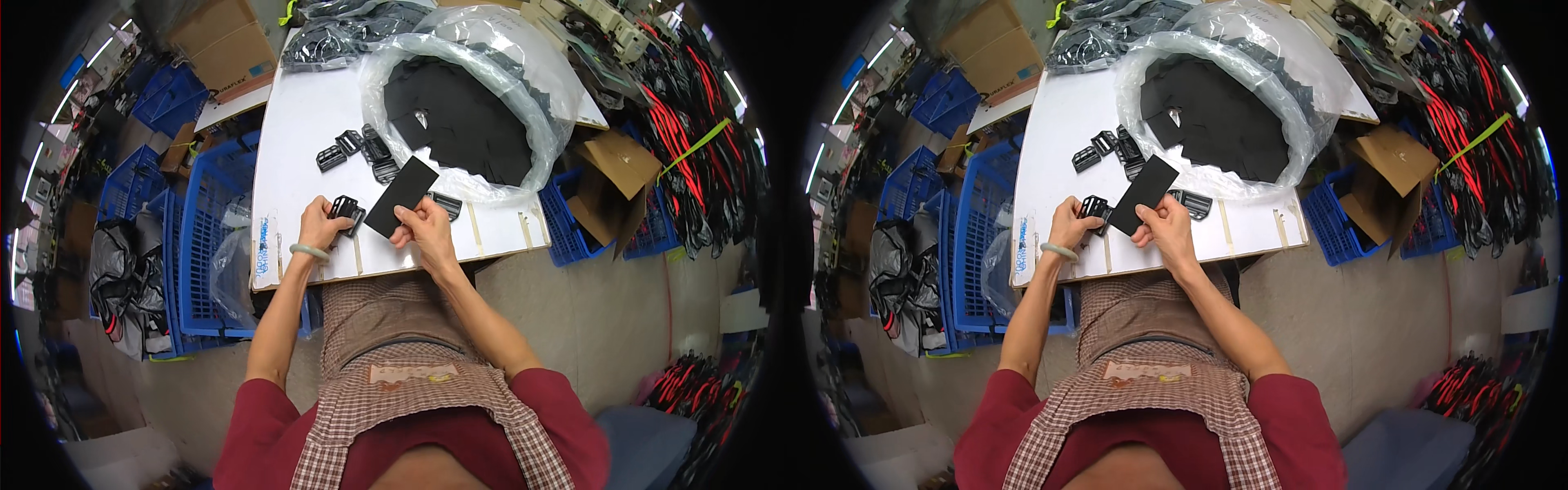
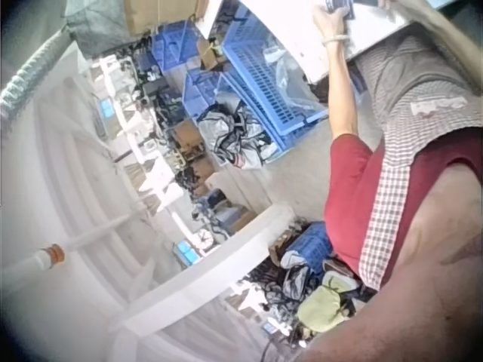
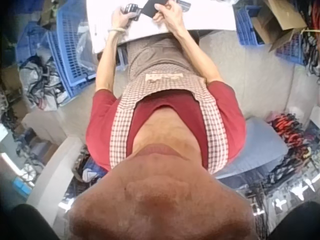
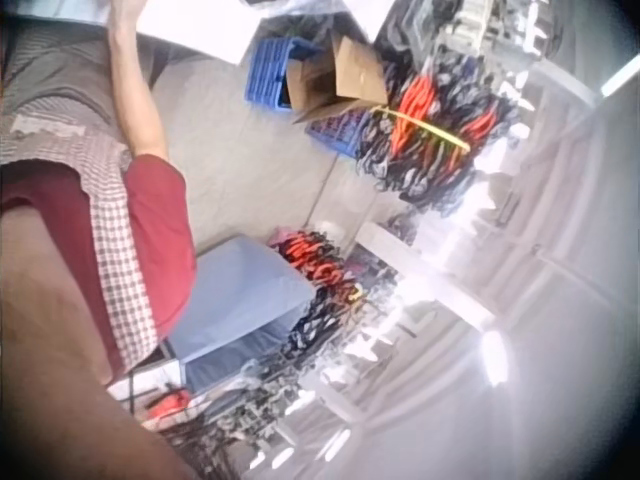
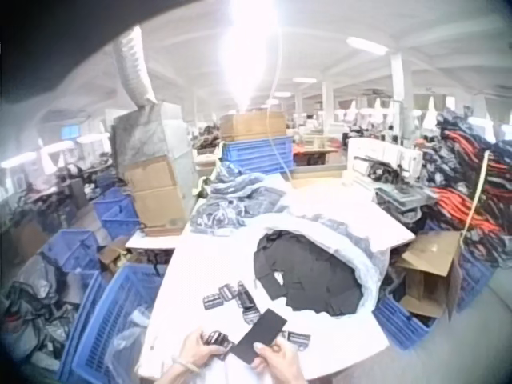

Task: The person wraps fabric pieces around plastic buckles by hand on a table. The person then arranges and opens plastic bags containing components on the table.

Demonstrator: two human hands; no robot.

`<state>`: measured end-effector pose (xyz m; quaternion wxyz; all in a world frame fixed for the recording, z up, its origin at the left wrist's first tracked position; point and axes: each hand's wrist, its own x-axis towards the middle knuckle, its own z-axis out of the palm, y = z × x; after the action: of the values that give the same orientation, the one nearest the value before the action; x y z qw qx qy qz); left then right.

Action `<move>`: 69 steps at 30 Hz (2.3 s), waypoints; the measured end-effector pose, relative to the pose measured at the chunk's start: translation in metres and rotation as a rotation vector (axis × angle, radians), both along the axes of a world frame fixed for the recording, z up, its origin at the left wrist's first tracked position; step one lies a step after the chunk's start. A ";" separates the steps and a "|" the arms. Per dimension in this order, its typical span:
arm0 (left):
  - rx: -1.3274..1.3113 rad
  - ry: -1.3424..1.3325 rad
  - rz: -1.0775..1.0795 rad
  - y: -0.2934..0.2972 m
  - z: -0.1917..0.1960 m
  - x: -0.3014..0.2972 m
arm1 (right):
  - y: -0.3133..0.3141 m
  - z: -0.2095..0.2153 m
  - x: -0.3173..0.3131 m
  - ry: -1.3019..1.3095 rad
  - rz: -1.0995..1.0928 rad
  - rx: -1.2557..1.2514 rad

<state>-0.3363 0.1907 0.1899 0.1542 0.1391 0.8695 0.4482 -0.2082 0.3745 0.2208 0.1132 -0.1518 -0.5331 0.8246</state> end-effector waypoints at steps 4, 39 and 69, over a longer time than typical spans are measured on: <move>0.462 -0.294 0.088 0.018 0.036 0.046 | -0.017 -0.008 -0.012 0.074 -0.124 -0.020; 0.711 0.065 0.049 0.009 0.060 0.088 | -0.022 0.051 0.014 -0.054 0.338 -0.142; 0.806 0.087 -0.284 0.007 0.101 0.100 | -0.012 0.059 0.030 0.152 0.064 0.145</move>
<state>-0.2364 0.1977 0.2906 0.1110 0.3251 0.6029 0.7201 -0.1781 0.3629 0.2799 0.1374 -0.0632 -0.5859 0.7961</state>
